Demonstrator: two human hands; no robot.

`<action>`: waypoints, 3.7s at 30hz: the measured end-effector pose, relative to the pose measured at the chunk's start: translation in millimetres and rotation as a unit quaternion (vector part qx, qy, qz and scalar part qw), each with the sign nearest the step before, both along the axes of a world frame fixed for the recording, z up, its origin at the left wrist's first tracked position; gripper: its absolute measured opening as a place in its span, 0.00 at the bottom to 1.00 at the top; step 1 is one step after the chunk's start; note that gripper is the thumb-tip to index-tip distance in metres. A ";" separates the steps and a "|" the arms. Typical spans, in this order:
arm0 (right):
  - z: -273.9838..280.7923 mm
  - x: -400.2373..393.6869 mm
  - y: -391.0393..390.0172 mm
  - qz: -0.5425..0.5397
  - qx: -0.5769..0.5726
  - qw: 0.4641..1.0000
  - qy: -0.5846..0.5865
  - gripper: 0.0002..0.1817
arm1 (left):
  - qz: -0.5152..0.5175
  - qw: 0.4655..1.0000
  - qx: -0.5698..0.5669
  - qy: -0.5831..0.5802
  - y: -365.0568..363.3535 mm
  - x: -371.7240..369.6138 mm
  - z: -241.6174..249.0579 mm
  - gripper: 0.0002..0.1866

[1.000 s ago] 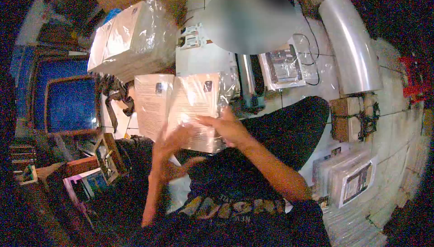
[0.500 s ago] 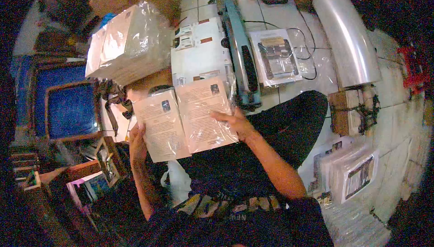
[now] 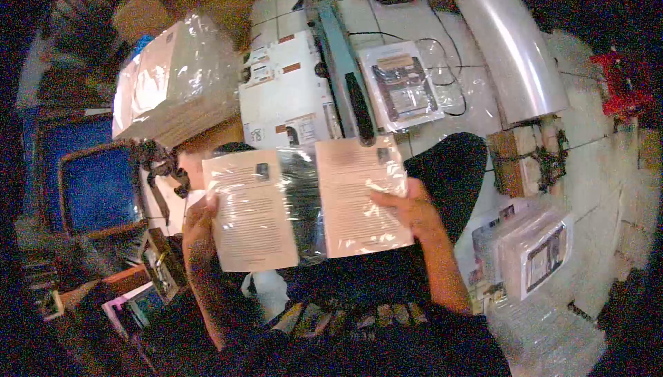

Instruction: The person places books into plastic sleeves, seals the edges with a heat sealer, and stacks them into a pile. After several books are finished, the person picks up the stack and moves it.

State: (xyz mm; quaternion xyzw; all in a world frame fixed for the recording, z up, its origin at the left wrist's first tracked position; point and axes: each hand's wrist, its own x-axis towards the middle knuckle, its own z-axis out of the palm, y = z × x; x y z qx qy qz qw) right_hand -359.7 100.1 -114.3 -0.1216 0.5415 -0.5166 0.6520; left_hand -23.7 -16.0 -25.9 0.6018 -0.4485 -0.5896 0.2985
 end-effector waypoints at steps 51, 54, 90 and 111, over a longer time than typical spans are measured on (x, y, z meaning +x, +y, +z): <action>-38.0 10.0 -127.7 -0.029 -0.154 0.639 0.753 0.38 | -0.022 0.991 0.081 0.101 -160.4 -156.4 -133.0 0.28; -36.3 10.9 -127.0 -0.028 -0.147 0.648 0.747 0.37 | -0.035 0.996 0.026 0.077 -157.3 -157.4 -132.0 0.27; 101.8 -161.1 291.7 -0.522 0.136 0.704 0.462 0.21 | 0.019 0.929 0.064 0.363 -145.0 -139.3 -96.2 0.28; 44.2 -170.3 313.7 -0.403 0.404 0.623 0.536 0.24 | -0.084 0.931 0.044 0.351 -155.9 -129.4 -127.2 0.27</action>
